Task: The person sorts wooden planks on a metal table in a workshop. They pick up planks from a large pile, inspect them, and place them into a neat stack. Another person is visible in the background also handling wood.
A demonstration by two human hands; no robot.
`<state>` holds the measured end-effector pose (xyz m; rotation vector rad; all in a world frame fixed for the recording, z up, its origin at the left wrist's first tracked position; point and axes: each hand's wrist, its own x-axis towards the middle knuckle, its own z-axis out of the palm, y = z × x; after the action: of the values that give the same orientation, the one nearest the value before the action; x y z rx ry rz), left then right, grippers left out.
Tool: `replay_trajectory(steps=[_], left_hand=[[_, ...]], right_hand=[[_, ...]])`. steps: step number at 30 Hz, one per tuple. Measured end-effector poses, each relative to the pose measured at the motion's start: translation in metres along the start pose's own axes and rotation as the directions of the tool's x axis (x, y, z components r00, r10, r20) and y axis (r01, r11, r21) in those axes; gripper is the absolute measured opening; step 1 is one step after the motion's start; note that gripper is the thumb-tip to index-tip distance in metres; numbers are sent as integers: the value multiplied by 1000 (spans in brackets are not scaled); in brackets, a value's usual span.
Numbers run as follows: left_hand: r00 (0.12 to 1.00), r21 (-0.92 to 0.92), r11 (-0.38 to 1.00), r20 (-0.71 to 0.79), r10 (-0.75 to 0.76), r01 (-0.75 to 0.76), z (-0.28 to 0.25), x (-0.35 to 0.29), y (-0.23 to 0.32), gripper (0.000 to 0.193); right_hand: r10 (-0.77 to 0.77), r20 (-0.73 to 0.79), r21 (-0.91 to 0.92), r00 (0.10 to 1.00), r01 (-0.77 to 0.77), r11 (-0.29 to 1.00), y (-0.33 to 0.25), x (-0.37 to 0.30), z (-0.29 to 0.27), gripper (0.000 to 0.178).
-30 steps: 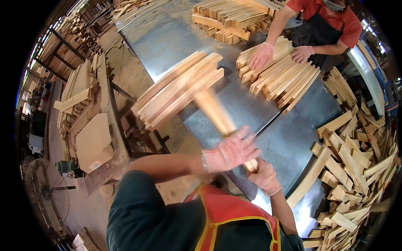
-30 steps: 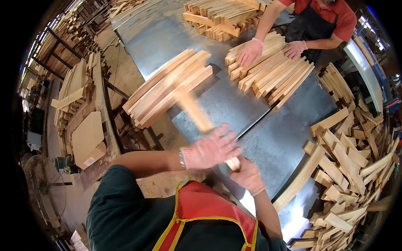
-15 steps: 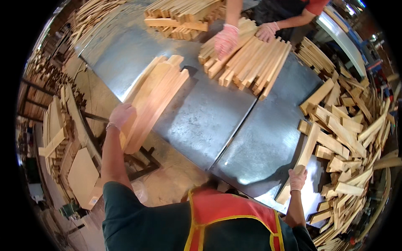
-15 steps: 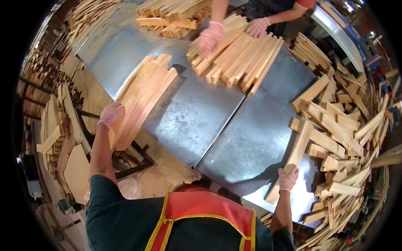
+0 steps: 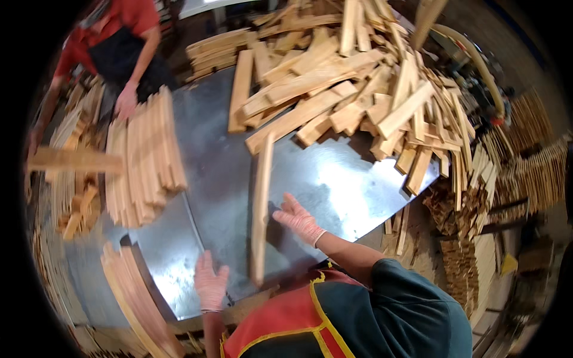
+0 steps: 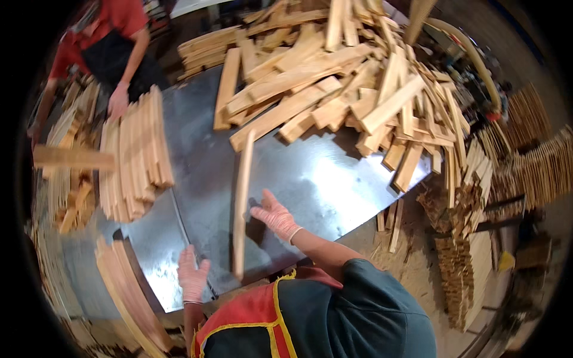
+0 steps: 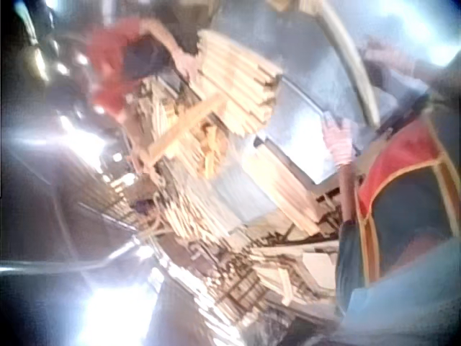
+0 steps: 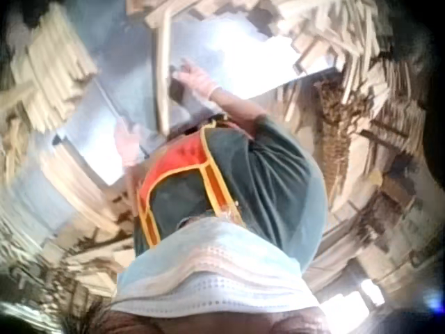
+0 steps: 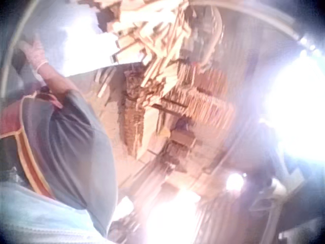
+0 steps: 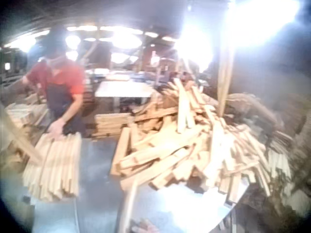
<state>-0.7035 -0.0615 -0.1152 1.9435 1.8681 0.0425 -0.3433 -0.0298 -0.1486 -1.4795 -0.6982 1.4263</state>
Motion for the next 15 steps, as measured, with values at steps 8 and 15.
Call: replay_trajectory(steps=[8,15], left_hand=[[996,192,980,66,-59,46,74,13,128,114],[991,81,988,-40,-128,131,79,12,157,95]], right_hand=[[-447,-814,-433,372,126,893,-140,62,-294,94],[-438,-474,-880,764,-416,229,-138,171,-461,39]])
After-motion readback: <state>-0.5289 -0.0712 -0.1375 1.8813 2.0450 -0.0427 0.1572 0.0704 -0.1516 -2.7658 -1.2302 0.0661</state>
